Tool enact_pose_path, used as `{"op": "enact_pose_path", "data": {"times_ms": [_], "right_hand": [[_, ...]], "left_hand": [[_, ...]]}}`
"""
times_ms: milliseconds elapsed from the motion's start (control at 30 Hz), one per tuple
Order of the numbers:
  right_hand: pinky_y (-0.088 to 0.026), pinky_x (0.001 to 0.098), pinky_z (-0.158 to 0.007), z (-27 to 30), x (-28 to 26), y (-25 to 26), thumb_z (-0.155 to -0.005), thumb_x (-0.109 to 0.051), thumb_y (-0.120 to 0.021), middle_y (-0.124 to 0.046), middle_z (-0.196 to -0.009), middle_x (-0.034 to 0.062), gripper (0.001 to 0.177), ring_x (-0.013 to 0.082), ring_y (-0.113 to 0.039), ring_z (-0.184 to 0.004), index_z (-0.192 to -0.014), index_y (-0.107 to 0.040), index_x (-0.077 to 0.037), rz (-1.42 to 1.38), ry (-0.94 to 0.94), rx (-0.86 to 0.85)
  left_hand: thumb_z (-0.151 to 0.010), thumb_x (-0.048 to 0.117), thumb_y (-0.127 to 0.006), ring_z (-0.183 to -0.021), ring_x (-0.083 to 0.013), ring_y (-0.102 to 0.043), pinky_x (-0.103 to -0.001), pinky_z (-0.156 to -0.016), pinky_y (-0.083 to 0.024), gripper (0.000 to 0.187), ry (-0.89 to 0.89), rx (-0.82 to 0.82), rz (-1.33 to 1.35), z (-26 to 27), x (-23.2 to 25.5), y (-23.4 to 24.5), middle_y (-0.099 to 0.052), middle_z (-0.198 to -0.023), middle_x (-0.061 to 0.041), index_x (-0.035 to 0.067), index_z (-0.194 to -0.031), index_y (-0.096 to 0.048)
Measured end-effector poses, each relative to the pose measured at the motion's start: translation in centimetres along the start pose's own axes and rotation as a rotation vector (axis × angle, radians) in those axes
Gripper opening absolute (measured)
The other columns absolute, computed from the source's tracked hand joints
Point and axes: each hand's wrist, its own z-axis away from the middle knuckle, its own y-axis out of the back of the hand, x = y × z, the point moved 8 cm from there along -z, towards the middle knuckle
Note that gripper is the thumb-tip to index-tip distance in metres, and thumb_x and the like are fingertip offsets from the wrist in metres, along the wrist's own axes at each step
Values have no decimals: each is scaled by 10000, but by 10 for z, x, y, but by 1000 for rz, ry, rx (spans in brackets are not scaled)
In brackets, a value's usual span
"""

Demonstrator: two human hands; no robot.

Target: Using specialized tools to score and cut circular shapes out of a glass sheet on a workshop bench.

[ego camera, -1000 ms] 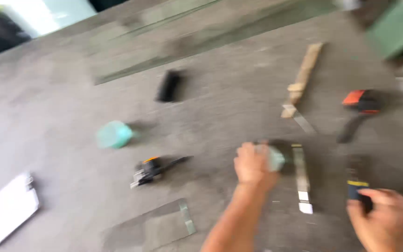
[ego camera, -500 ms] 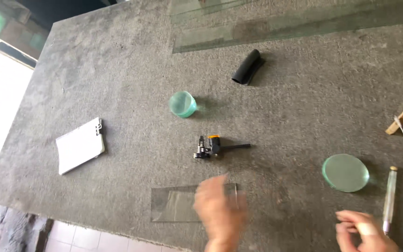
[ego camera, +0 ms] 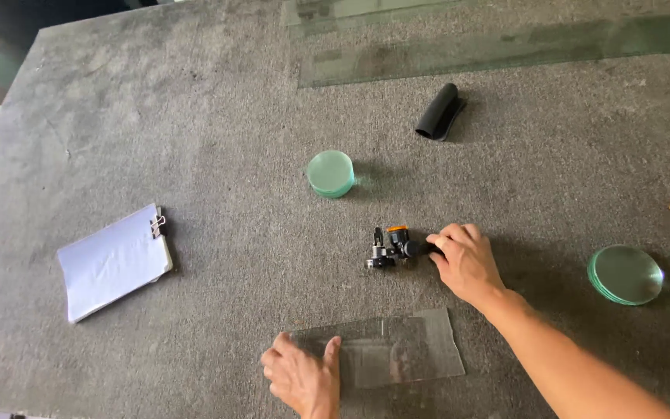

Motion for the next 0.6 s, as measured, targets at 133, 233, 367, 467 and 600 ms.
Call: {"op": "enact_pose_path", "data": {"times_ms": [133, 233, 367, 467, 600], "right_hand": [[-481, 461, -870, 12, 11, -14, -886, -285, -717, -749, -924, 47, 206, 284, -661, -926, -1011, -737, -122, 103, -88, -195], [-519, 452, -755, 40, 26, -6, -957, -330, -658, -706, -803, 159, 281, 334, -688, -784, -1115, -691, -101, -89, -354, -339], [-511, 457, -651, 97, 39, 39, -936, -330, -649, -712, -784, 149, 296, 347, -684, -725, -1051, -676, -58, -160, -324, -91], [-512, 428, -650, 158, 59, 59, -953, -319, -605, -686, -739, 143, 279, 308, -701, -690, -1077, -684, -82, -250, -567, -103], [-528, 378, -638, 221, 81, 77, -930, -267, -634, -704, -730, 115, 226, 265, -722, -675, -1052, -692, -86, -270, -566, -1]], "left_hand": [[-619, 706, -856, -1113, -320, -605, -434, -915, -531, 915, 46, -56, -36, -14, -44, -24, -593, -1140, -161, 26, -1140, -534], [-631, 686, -842, -1117, -326, -620, -442, -938, -525, 847, -37, -31, -3, -6, -28, -15, -615, -1119, -142, 41, -1095, -551], [-645, 691, -838, -1112, -312, -620, -447, -932, -520, 837, -101, -99, 9, 14, 15, -10, -610, -1109, -127, 49, -1097, -550], [-607, 638, -878, -1099, -302, -605, -452, -898, -509, 868, -159, -78, 9, 33, 39, 3, -589, -1138, -127, 67, -1169, -543], [-632, 455, -930, -1036, -295, -625, -435, -844, -531, 867, -603, -112, 453, 84, 96, 2, -618, -1122, -143, 43, -1285, -536]]}}
